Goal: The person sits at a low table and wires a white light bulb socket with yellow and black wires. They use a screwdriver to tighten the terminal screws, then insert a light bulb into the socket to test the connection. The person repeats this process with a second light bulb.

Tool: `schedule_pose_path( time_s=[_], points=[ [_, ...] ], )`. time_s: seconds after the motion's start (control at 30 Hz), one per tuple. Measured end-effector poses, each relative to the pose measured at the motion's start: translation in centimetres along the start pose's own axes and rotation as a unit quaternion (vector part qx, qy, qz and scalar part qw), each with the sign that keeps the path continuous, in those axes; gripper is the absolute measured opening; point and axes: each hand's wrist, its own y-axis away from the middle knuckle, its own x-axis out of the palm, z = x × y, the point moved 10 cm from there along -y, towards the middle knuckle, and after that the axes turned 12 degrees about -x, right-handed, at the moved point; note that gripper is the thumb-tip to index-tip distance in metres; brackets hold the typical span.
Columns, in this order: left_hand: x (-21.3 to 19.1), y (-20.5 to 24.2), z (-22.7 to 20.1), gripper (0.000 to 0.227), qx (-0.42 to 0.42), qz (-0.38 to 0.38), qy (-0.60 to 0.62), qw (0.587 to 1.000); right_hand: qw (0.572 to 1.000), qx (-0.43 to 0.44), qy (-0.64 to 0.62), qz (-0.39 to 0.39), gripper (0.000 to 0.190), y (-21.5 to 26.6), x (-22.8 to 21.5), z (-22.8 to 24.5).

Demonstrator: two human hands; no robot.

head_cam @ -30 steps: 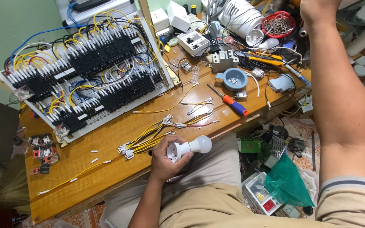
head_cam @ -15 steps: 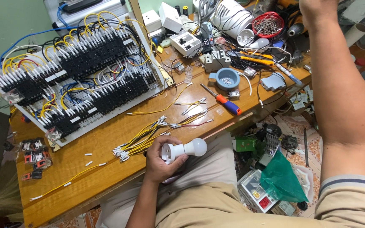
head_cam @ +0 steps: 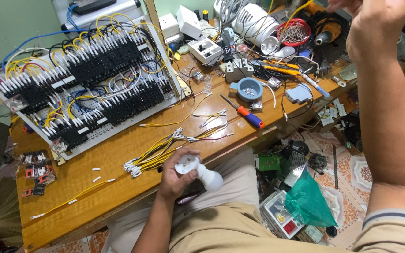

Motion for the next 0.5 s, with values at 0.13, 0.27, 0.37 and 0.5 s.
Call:
schedule_pose_path(
  time_s=[0.13,0.27,0.37,0.5],
  points=[
    [4.5,-1.6,-0.2,0.046,-0.016,0.130,0.141,0.981,0.986,0.126,-0.083,-0.071,0.010,0.5,0.0,2.5],
    [6.9,-2.8,1.9,0.028,-0.121,0.108,0.185,0.969,0.978,0.183,-0.091,-0.044,0.020,1.8,1.2,6.4],
    [9.3,-2.6,2.2,0.055,-0.153,0.166,0.334,0.915,0.947,0.220,-0.220,-0.086,0.011,5.8,2.0,8.5],
    [9.4,-2.8,0.6,0.071,-0.125,0.133,0.393,0.901,0.926,0.247,-0.278,-0.071,0.009,14.7,1.1,9.3]
  ],
)
